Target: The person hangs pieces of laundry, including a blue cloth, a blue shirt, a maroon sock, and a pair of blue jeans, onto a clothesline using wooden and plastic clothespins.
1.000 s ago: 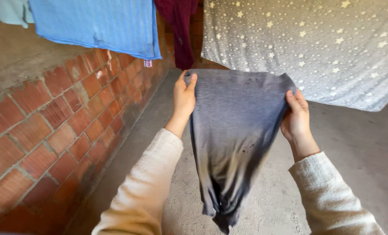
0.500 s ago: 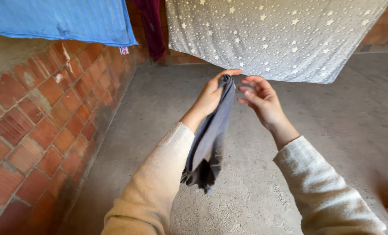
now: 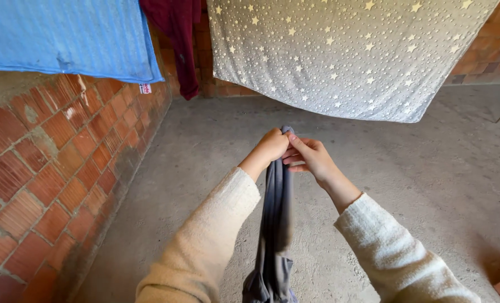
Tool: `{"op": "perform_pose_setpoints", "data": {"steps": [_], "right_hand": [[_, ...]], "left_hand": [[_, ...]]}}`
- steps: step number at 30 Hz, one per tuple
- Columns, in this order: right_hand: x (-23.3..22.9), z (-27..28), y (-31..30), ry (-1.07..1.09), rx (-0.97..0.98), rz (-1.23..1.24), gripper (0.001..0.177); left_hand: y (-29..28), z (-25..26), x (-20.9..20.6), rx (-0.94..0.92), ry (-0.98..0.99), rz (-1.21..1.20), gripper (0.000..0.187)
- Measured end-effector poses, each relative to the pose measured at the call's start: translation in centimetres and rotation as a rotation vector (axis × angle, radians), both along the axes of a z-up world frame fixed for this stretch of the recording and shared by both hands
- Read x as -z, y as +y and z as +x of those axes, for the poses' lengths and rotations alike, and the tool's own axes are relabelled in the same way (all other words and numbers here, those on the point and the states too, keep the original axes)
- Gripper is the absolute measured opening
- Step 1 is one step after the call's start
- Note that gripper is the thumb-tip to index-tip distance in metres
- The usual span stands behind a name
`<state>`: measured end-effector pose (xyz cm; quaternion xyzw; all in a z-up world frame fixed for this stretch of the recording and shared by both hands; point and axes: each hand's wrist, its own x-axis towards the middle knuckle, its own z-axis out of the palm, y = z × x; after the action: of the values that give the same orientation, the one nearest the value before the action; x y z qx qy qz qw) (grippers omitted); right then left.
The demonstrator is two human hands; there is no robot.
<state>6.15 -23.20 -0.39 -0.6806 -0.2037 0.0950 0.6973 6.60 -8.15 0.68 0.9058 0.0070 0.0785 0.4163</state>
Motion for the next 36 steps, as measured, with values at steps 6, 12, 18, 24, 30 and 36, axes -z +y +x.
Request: {"op": "perform_pose_setpoints", "data": {"steps": [6, 12, 18, 24, 30, 36], "right_hand": [[1.4, 2.2, -0.7, -0.062, 0.045, 0.018, 0.058], [0.1, 2.5, -2.3, -0.277, 0.276, -0.014, 0.036], [0.4, 3.1, -3.0, -0.265, 0.207, 0.094, 0.012], [2.5, 7.9, -5.6, -0.099, 0.213, 0.235, 0.018], [4.2, 17.5, -13.8, -0.099, 0.221, 0.2, 0.016], [2.2, 20.7, -25.1, -0.341, 0.537, -0.322, 0.038]], "left_hand": [[-1.7, 4.2, 2.3, 0.079, 0.288, -0.916, 0.075], [-2.4, 8.7, 3.7, 0.226, 0.271, -1.02, 0.032], [-3.1, 7.5, 2.8, 0.233, 0.285, -1.008, 0.051], [0.1, 8.6, 4.4, 0.219, 0.2, -1.132, 0.023], [8.5, 9.3, 5.6, 0.071, 0.021, -0.965, 0.019], [17.7, 10.5, 4.9, -0.272, -0.325, -0.082, 0.036]]}}
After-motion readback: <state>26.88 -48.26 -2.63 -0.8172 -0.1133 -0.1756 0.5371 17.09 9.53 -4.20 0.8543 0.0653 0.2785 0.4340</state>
